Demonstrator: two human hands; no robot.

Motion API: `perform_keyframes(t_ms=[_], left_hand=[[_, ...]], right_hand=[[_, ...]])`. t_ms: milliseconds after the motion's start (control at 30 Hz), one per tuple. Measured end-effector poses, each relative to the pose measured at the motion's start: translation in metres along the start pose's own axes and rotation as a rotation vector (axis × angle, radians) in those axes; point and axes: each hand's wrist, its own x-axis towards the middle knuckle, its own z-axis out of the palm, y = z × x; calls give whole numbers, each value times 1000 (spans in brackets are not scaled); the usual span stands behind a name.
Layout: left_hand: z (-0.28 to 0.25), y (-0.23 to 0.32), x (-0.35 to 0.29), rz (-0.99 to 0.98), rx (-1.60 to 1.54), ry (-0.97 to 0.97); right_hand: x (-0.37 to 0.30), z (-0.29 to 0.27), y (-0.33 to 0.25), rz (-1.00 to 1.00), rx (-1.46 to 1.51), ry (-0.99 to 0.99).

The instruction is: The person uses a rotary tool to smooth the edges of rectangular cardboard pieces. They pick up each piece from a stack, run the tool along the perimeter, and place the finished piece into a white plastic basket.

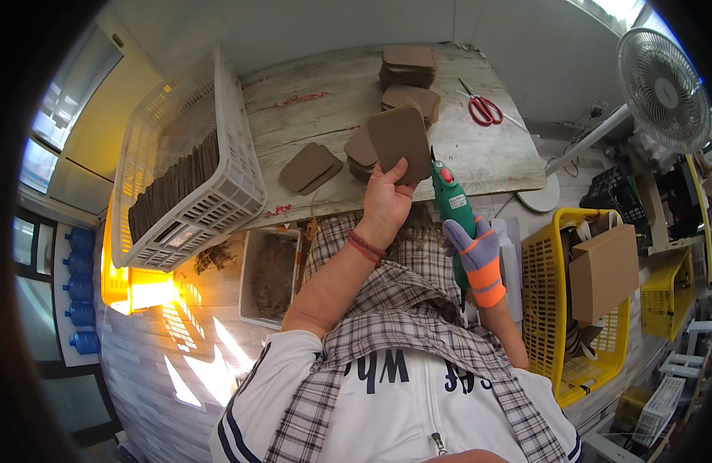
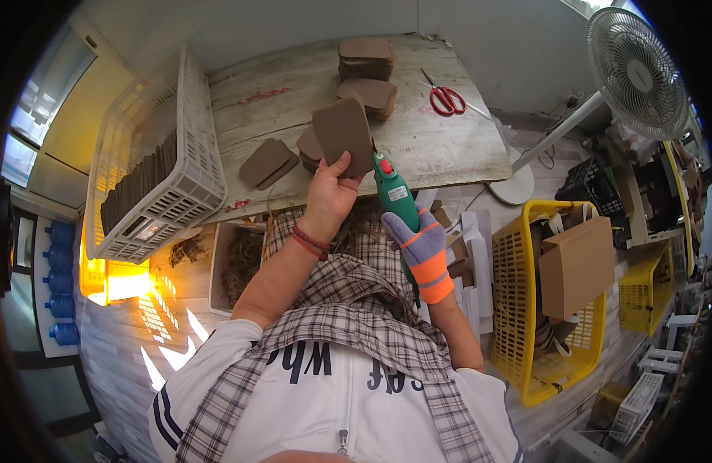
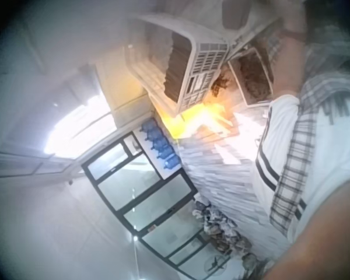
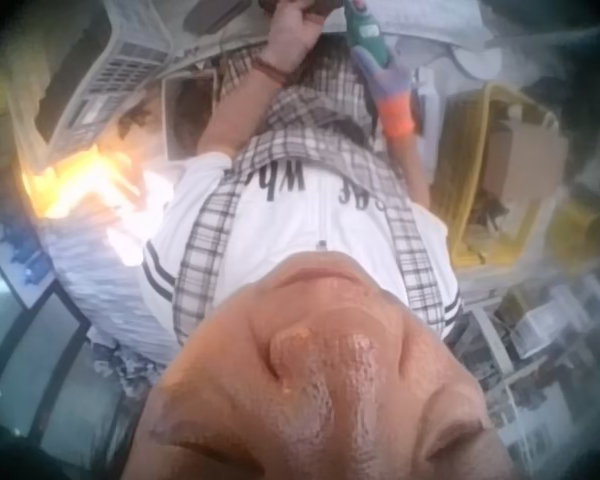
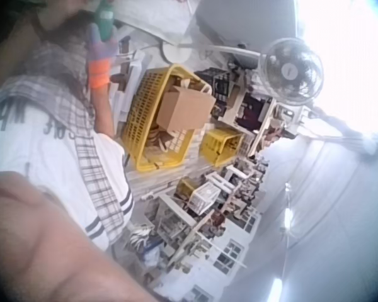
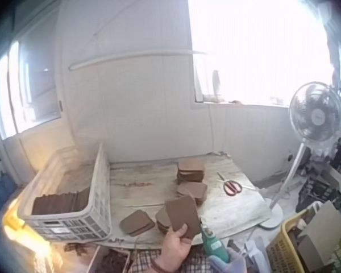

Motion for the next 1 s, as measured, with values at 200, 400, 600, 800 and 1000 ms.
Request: perform_keyframes(t_ms=[200,400,600,800,1000], left_hand=[[-9,-14,-10,-90,36,-83],[-12,-20,-21,-119,130,-92],[-23,-2,-22,-54,350,-133],[-36,44,-7,-33,692,-212],[-31,74,-7,-95,910,-299]], right_hand=[[4,-3,-3,-23,19,21],[7,-5,-14,-74,47,43],[2,-20,-21,-24,-36,-7],[-6,-37,-13,25,-105,-72],[-7,-46,0,1,-255,-151]])
